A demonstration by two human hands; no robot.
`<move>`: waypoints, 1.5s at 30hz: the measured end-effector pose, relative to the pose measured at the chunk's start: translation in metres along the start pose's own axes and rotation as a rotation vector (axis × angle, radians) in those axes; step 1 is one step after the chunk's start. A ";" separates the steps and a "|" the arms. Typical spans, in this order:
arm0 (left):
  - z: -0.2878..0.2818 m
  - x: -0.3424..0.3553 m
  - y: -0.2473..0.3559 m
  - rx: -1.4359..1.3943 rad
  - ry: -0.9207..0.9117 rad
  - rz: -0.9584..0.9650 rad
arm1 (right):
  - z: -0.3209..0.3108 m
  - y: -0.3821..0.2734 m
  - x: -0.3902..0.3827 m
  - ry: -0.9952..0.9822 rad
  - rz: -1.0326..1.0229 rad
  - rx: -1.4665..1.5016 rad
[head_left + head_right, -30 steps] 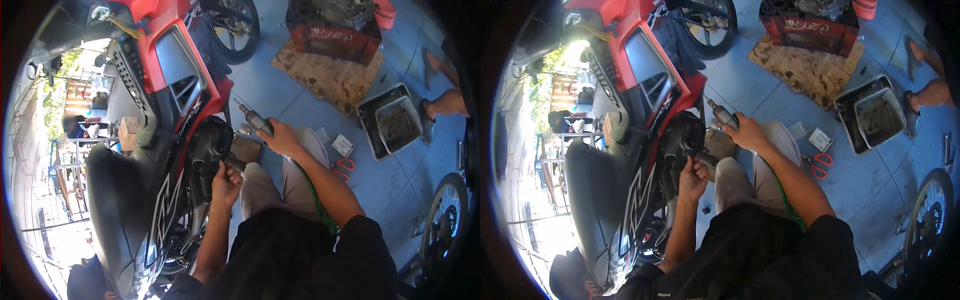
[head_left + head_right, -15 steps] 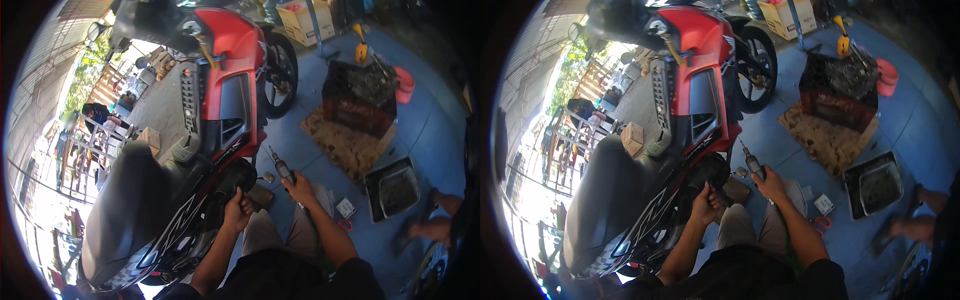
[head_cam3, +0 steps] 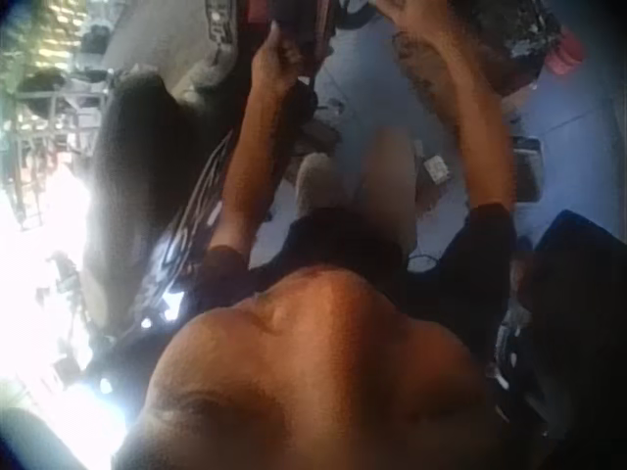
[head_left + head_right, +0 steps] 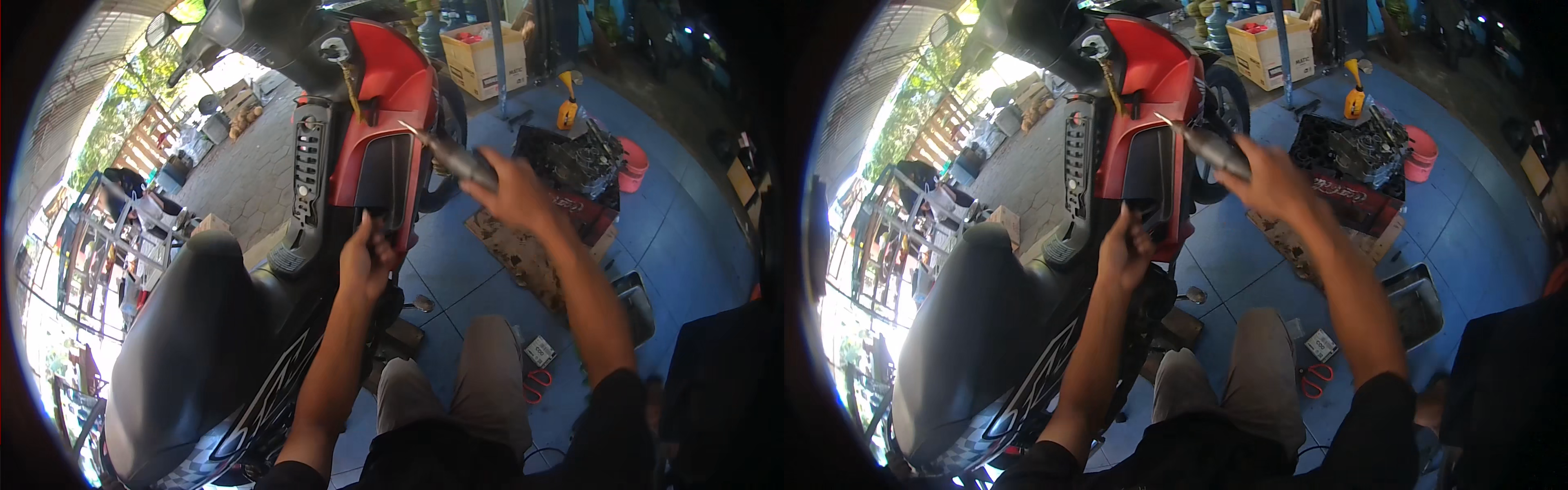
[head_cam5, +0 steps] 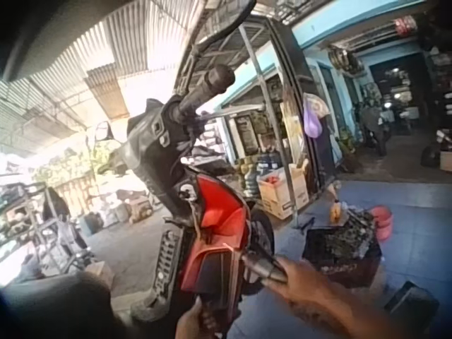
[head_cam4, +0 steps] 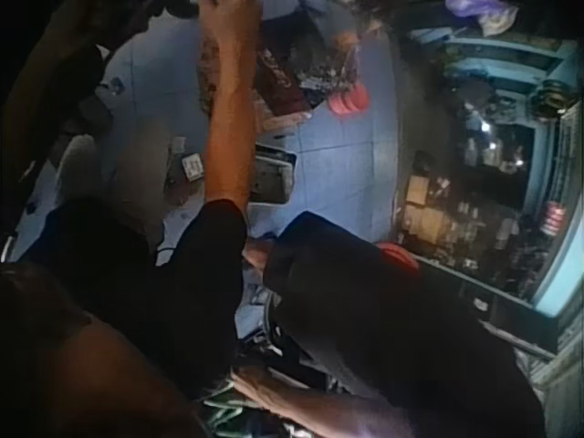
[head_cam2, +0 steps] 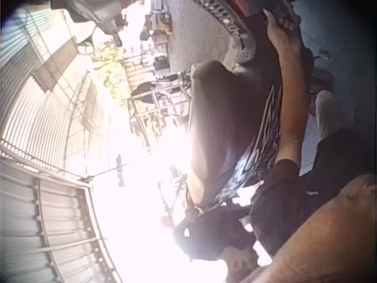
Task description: Remove screws from motorcycle fairing and front license plate using a pneumatic screwdriver.
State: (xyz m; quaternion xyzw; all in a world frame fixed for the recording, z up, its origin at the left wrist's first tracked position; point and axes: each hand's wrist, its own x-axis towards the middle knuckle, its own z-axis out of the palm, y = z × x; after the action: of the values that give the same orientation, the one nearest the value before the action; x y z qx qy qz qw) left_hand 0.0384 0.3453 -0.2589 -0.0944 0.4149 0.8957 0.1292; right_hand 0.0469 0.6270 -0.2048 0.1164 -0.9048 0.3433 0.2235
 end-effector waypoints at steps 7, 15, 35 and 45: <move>0.079 0.067 0.084 1.203 0.348 1.096 | -0.034 0.004 0.112 -0.212 -0.180 -0.356; 0.043 0.137 0.133 1.531 0.586 1.396 | -0.034 -0.002 0.132 -0.229 -0.260 -0.397; 0.045 0.138 0.126 1.508 0.506 1.498 | -0.060 -0.014 0.140 -0.336 -0.220 -0.351; 0.044 0.138 0.127 1.486 0.531 1.461 | -0.058 -0.022 0.138 -0.343 -0.188 -0.368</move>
State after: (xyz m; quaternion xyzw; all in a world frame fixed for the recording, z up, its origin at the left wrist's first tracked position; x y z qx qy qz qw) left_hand -0.1348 0.3216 -0.1780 0.0870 0.8263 0.2303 -0.5067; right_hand -0.0466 0.6421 -0.0872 0.2138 -0.9618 0.1262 0.1150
